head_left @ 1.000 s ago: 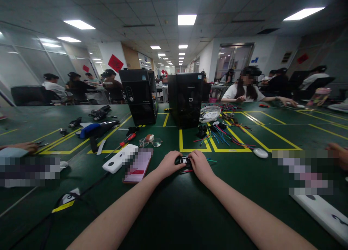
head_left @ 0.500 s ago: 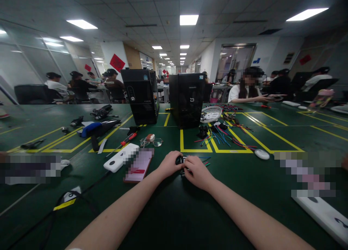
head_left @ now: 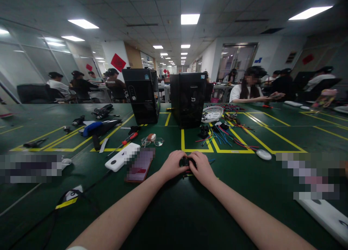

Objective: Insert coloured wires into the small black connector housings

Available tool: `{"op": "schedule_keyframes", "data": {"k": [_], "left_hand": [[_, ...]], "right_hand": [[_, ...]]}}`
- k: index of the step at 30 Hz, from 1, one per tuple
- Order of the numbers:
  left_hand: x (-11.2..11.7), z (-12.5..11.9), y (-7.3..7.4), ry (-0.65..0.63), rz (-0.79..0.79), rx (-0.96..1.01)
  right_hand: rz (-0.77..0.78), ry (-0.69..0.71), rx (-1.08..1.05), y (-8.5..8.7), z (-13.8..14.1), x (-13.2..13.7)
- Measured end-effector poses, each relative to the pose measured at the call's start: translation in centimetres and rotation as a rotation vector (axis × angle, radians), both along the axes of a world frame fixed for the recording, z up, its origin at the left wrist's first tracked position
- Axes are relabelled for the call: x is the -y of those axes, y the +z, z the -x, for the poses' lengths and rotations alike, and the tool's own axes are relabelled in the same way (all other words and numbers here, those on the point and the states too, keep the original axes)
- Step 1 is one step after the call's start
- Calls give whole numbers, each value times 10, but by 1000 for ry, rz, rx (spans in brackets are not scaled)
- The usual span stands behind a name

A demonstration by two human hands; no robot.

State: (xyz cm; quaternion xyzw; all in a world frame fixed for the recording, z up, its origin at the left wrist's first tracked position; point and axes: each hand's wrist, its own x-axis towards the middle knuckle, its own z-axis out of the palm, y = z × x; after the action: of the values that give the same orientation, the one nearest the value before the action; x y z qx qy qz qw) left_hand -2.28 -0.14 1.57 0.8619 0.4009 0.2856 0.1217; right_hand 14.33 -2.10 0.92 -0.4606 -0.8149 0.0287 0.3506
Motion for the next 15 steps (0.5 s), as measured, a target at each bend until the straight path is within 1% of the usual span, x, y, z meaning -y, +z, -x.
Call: {"op": "schedule_keyframes", "data": {"k": [6, 11, 15], "left_hand": [[0, -1, 0, -39, 17, -21], [-3, -1, -5, -15, 33, -19], [-5, -2, -7, -6, 14, -10]], "right_hand": [[-15, -49, 7, -3, 3, -3], [-5, -76, 3, -3, 5, -4], [-18, -72, -11, -4, 5, -4]]}}
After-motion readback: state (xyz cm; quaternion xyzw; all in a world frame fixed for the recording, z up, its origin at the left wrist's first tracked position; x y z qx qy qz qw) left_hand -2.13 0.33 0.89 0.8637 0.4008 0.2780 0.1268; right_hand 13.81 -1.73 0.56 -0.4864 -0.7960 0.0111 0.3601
